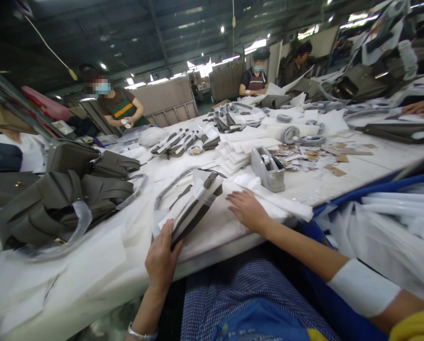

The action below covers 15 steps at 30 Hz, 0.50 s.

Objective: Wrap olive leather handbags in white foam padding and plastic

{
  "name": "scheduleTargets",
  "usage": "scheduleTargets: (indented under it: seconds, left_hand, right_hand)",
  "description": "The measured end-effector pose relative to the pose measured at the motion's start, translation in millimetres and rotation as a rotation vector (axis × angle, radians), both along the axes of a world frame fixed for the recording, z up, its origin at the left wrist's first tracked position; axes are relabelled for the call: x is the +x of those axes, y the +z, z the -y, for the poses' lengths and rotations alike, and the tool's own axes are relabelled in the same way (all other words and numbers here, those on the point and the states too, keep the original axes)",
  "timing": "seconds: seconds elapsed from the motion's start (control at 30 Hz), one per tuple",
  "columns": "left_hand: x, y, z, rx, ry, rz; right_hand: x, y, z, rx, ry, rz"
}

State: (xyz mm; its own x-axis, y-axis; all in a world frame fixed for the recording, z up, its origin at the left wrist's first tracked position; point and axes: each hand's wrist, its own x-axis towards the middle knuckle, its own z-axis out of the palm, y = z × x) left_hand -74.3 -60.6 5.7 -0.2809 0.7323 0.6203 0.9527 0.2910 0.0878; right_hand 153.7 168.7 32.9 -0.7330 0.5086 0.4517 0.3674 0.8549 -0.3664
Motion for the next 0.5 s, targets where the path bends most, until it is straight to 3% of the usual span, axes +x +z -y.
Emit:
scheduleTargets:
  seconds: [0.1,0.23,0.37,0.5]
  left_hand:
    - [2.3,0.8,-2.6,0.025,0.006,0.019]
    - [3.6,1.3,-5.5,0.038,0.025,0.042]
    - [3.2,0.8,-6.4,0.041,0.033,0.06]
    - [3.7,1.9,-6.1,0.049,0.043,0.101]
  right_hand:
    - [20.4,-10.8,-43.3,0.204,-0.189,0.269]
    - [24.5,-12.9,-66.8,0.217,-0.177,0.347]
    - [11.5,1.5,-68.7,0.236,-0.165,0.31]
    - [-2.2,20.2,-42.0,0.239,-0.09,0.258]
